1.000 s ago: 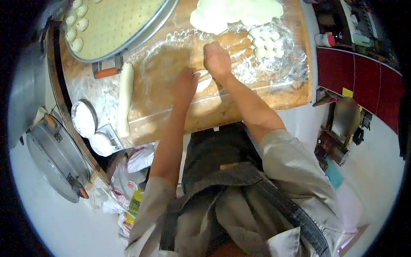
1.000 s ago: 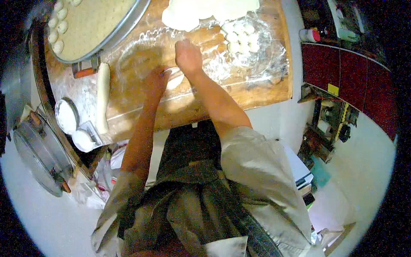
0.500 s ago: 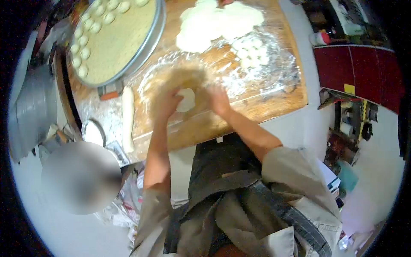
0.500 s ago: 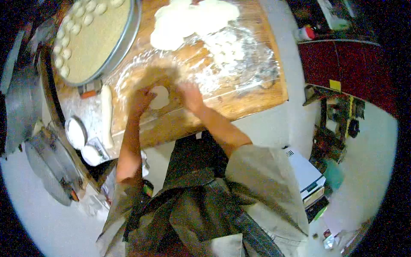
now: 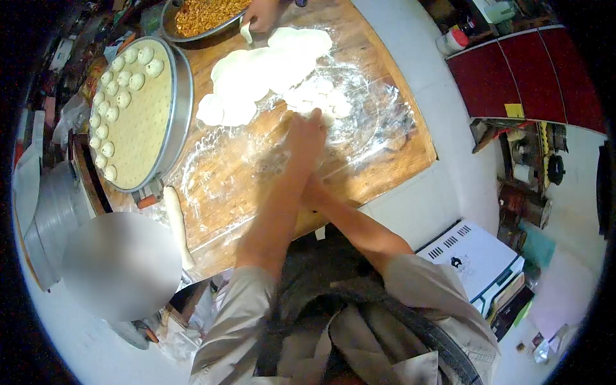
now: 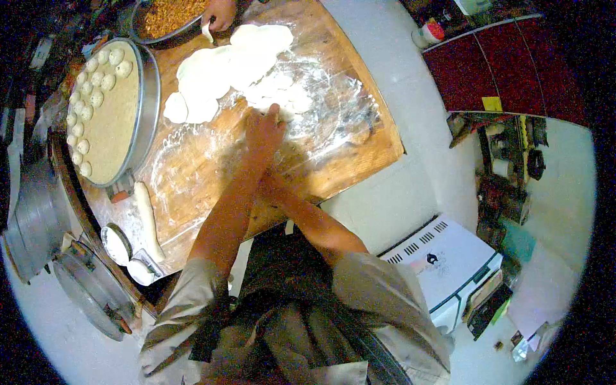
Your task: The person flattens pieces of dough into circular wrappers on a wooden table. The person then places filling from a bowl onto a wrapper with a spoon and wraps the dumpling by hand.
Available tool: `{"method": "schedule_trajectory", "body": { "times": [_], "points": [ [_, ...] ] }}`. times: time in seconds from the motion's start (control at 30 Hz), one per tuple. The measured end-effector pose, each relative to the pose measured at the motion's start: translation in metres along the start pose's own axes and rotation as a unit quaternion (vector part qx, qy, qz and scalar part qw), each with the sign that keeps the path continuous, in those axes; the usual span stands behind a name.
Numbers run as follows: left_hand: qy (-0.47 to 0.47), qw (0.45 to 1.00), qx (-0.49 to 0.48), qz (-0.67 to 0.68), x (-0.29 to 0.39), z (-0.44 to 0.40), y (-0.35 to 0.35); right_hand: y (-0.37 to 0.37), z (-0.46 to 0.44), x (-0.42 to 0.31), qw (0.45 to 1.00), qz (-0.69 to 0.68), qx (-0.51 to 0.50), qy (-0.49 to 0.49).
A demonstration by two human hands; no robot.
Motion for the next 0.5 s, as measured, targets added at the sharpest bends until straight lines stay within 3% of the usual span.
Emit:
{"method": "schedule_trajectory", "body": {
  "times": [0.03,0.07,0.13,0.23,0.3,0.43,0.5],
  "points": [
    [0.004,1.000,0.002,-0.001,-0.005,-0.002,-0.019,0.006,0.003,0.005,1.000,0.003,0.000,0.010],
    [-0.039,0.996,0.080,-0.002,-0.018,-0.003,-0.047,0.013,0.006,0.010,1.000,0.011,-0.002,0.019],
    [-0.065,0.987,0.143,0.036,-0.043,-0.001,-0.050,0.026,0.013,0.016,0.998,0.038,-0.017,0.037],
    [0.051,0.996,0.049,0.052,-0.103,0.071,-0.016,0.037,0.017,0.017,0.992,0.094,-0.072,0.036],
    [0.067,0.997,0.040,0.000,-0.107,0.088,0.000,0.038,0.024,0.014,0.984,0.136,-0.113,-0.002],
    [-0.029,0.991,0.127,-0.011,-0.123,0.080,0.004,0.035,0.015,0.014,0.985,0.153,-0.079,0.018],
    [-0.030,0.991,0.126,-0.018,-0.116,0.064,0.000,0.041,0.012,0.008,0.979,0.167,-0.117,0.017]
  ]
}}
Point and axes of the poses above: each hand's wrist, its own z-axis away from the middle knuckle, its own y-axis out of the back of the hand, x = y × z, the point moved 3 cm from there along -z, towards the middle knuckle, and after that the axes turned 11 degrees about -z, right-handed, at the moved point
